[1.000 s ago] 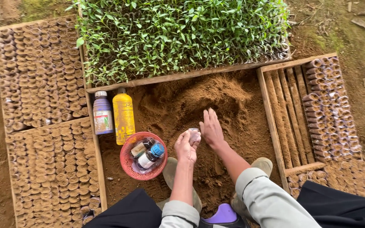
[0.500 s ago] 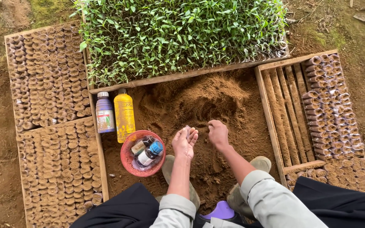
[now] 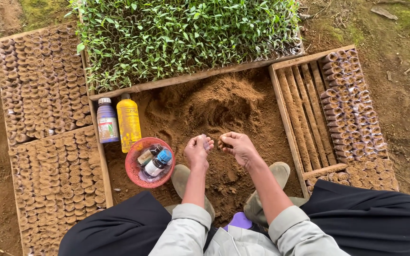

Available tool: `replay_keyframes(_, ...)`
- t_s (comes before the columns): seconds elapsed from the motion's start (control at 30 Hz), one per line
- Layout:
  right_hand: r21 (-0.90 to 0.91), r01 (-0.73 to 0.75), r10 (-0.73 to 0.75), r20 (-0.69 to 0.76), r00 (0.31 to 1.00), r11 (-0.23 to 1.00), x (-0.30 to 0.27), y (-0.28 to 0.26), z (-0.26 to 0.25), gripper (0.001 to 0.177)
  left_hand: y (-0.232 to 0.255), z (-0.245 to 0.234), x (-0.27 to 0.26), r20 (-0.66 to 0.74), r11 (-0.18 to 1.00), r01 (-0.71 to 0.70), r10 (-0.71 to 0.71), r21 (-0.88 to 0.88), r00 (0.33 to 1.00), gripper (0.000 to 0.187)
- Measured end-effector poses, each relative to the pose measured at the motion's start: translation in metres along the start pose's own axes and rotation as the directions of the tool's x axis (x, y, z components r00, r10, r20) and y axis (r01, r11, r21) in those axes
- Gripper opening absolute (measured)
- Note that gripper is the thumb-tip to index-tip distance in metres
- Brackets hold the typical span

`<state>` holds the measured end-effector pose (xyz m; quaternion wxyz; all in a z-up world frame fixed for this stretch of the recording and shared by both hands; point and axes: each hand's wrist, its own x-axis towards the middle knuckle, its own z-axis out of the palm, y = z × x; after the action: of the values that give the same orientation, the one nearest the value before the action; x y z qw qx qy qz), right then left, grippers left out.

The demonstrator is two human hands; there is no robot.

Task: Filling seedling trays with soil and placing seeds into the prepared cells.

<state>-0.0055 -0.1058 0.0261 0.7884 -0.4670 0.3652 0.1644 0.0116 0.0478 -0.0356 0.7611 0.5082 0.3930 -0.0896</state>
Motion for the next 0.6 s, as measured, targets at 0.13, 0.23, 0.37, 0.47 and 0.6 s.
replay_keyframes(0.13,-0.089,0.089,-0.083,0.065,0.994,0.992,-0.019,-0.017,0.019,0.014,0.007,0.003,-0.012,0.012,0.995,-0.07,0.069,0.075,0.998,0.015)
replay_keyframes(0.23,-0.178,0.156,-0.141,0.093,0.986,0.972,-0.017,-0.013,0.025,0.013,0.008,0.005,-0.015,0.018,0.99,-0.1,0.098,0.096,0.995,0.016)
replay_keyframes(0.37,-0.318,0.215,-0.192,0.102,0.976,0.923,-0.015,0.001,0.025,0.016,0.006,0.003,-0.016,0.011,0.989,-0.123,0.123,0.077,0.992,0.016)
replay_keyframes(0.47,-0.379,0.234,-0.215,0.092,0.972,0.895,-0.019,0.01,0.024,0.018,0.001,-0.004,-0.011,0.002,0.978,-0.182,0.183,0.098,0.983,0.015)
replay_keyframes(0.6,-0.427,0.262,-0.258,0.067,0.964,0.865,-0.013,0.025,0.021,0.018,-0.003,-0.007,-0.01,0.016,0.956,-0.223,0.224,0.19,0.974,0.013)
